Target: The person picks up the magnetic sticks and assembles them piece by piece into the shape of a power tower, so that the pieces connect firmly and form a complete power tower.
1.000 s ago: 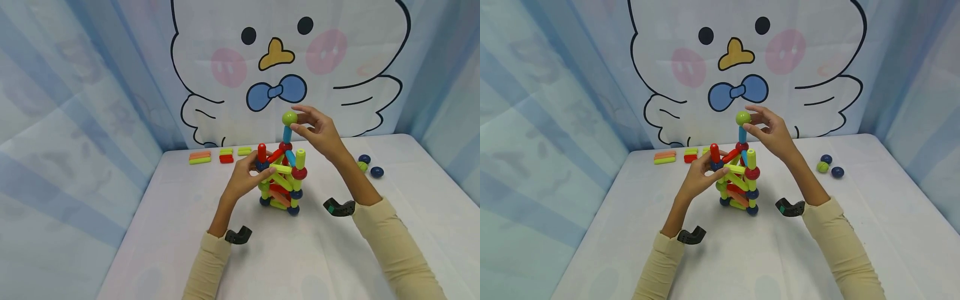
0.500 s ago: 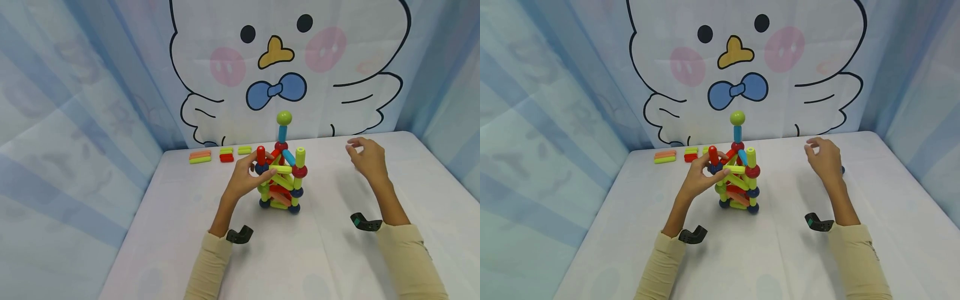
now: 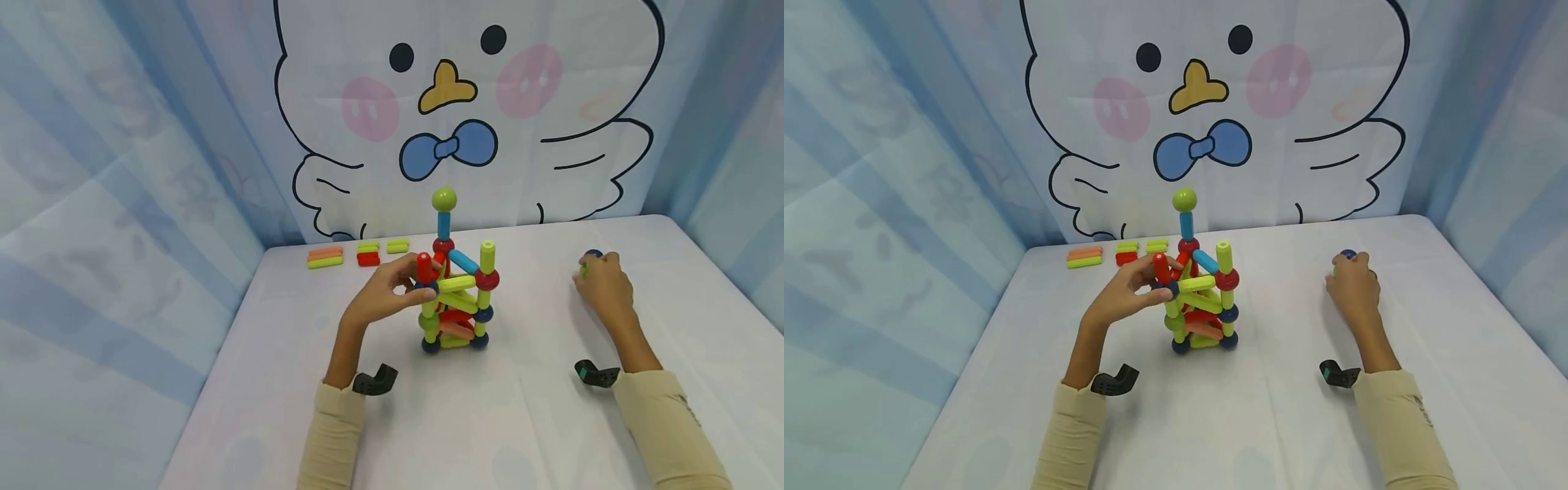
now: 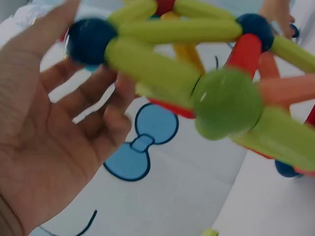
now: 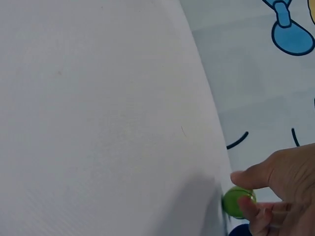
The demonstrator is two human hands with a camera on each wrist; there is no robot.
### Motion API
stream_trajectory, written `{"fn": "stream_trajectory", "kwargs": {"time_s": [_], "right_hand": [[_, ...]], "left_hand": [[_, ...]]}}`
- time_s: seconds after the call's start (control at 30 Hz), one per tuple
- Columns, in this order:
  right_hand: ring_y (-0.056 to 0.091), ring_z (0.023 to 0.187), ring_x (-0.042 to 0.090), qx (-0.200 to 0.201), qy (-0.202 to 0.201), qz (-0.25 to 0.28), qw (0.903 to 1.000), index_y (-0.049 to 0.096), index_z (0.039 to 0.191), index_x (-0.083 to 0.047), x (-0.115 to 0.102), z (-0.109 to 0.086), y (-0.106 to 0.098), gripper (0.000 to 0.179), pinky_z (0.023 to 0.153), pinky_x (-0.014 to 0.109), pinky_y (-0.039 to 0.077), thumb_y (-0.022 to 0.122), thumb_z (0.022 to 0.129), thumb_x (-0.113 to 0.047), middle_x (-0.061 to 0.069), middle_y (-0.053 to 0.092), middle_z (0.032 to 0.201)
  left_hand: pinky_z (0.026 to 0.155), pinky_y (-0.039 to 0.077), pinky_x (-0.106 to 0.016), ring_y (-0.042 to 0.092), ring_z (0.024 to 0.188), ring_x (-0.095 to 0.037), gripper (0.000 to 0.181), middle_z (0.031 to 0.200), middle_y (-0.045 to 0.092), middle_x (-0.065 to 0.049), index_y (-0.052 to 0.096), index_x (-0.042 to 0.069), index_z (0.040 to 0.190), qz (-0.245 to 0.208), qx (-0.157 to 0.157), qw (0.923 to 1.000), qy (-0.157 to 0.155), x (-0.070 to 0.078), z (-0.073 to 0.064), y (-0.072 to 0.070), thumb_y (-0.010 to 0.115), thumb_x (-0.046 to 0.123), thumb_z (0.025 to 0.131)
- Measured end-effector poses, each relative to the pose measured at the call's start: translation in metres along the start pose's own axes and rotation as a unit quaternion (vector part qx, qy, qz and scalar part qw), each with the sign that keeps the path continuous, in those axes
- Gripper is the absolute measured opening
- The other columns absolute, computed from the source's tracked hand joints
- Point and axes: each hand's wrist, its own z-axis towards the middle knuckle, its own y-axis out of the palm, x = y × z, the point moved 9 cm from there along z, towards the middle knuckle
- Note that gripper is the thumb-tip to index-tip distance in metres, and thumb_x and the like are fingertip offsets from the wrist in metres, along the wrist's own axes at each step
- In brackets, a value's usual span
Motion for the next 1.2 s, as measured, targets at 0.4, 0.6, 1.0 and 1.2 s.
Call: {"fn": "stream_trajectory", "kwargs": {"time_s": [0.4,0.6,1.0,1.2], "right_hand": [[0.058,0.098,0.042,-0.082,-0.044,0.118,0.9887,0.056,0.124,0.004,-0.025,-0.006,0.009,0.046,0.073,0.045,0.052,0.065,0.093,-0.028,0.032,0.06,0.115],[0.058,0.094,0.012,-0.025,-0.128,0.344,0.93,0.056,0.132,-0.005,-0.094,-0.015,-0.045,0.043,0.072,0.013,0.051,0.065,0.095,-0.024,0.003,0.061,0.117],[0.062,0.094,0.019,-0.043,-0.327,0.553,0.7653,0.058,0.125,0.004,-0.207,-0.054,-0.113,0.039,0.085,0.019,0.055,0.063,0.087,0.012,0.005,0.068,0.118],[0.058,0.085,0.018,-0.042,-0.333,0.513,0.7903,0.058,0.124,0.004,-0.211,-0.059,-0.107,0.04,0.081,0.017,0.055,0.065,0.086,0.012,0.002,0.067,0.114]], "left_hand": [[0.097,0.052,-0.033,0.059,0.116,-0.017,0.039,0.125,0.06,-0.006,0.053,0.011,0.131,-0.115,0.139,0.9829,-0.036,-0.035,0.004,-0.022,0.059,0.031,0.098],[0.106,0.044,-0.046,0.043,0.139,-0.029,0.089,0.148,0.046,-0.014,0.032,0.018,0.152,-0.156,0.04,0.9848,-0.066,-0.045,0.01,0.006,0.062,0.061,0.08],[0.104,0.046,-0.046,0.046,0.135,-0.034,0.103,0.144,0.047,-0.022,0.031,0.013,0.152,-0.195,0.038,0.9783,-0.059,-0.045,0.01,0.009,0.068,0.065,0.071],[0.103,0.047,-0.045,0.049,0.132,-0.034,0.101,0.14,0.049,-0.024,0.032,0.012,0.151,-0.197,0.029,0.9788,-0.048,-0.044,0.011,0.012,0.068,0.062,0.071]]}}
